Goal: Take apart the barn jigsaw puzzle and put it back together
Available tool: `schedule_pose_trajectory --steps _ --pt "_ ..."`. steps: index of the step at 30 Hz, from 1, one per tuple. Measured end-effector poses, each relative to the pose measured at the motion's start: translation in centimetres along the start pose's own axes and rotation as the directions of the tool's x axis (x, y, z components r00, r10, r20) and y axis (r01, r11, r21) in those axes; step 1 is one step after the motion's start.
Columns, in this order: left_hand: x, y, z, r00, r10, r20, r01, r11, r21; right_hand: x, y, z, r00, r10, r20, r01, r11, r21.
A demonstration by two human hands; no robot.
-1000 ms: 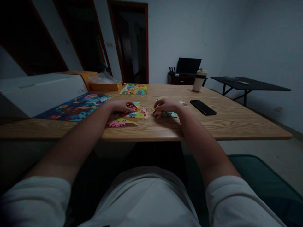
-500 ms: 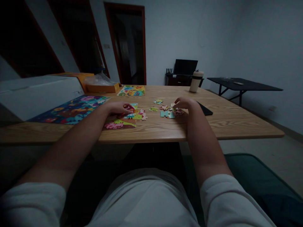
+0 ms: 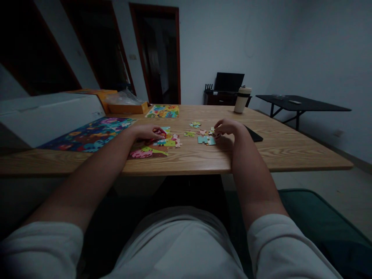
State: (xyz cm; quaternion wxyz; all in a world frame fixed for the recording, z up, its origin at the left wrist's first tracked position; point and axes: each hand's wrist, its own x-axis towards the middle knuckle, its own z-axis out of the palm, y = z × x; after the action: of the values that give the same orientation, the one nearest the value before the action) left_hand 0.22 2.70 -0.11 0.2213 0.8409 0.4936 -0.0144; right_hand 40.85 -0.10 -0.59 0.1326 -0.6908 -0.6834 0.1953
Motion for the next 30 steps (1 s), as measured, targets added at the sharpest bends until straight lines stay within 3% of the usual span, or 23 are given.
schedule_pose_trajectory --steps 3,7,12,16,20,22,24,27,30 --pt "0.0 0.0 0.0 1.0 -0.009 -0.001 0.009 1.0 -0.006 0.1 -0.6 0.1 0.999 -0.036 -0.029 0.041 0.974 0.221" --pt "0.0 0.1 0.0 1.0 -0.004 0.011 0.005 1.0 -0.015 -0.3 -2.8 0.9 0.986 -0.113 -0.125 0.153 0.91 0.385" --pt "0.1 0.0 -0.1 1.0 0.001 -0.001 -0.001 1.0 0.021 -0.3 -5.9 3.5 0.967 -0.236 -0.095 0.254 0.863 0.437" --pt "-0.3 0.4 -0.1 0.999 -0.023 0.03 0.022 0.999 0.023 0.5 -6.8 5.2 0.943 -0.332 -0.032 0.31 0.838 0.449" --pt "-0.9 1.7 0.0 0.999 -0.034 -0.037 0.038 0.992 0.121 1.1 -6.0 5.3 0.958 -0.281 -0.064 0.288 0.915 0.282" --pt "-1.1 2.7 0.2 0.996 0.001 -0.089 0.013 0.988 0.152 1.1 -5.3 4.9 0.976 -0.187 -0.115 0.201 0.972 0.121" --pt "-1.0 3.6 0.7 0.992 0.071 -0.107 -0.055 0.988 0.144 0.8 -4.6 4.5 0.991 -0.099 -0.085 0.101 0.995 0.014" --pt "-0.5 4.6 1.6 0.975 0.21 -0.068 -0.2 0.971 0.13 0.6 -4.1 4.1 0.999 -0.038 0.026 0.039 0.998 -0.045" --pt "-0.2 4.9 2.0 0.97 0.242 0.009 -0.241 0.962 0.126 0.9 -4.0 4.2 1.0 -0.028 0.01 0.028 0.999 -0.022"
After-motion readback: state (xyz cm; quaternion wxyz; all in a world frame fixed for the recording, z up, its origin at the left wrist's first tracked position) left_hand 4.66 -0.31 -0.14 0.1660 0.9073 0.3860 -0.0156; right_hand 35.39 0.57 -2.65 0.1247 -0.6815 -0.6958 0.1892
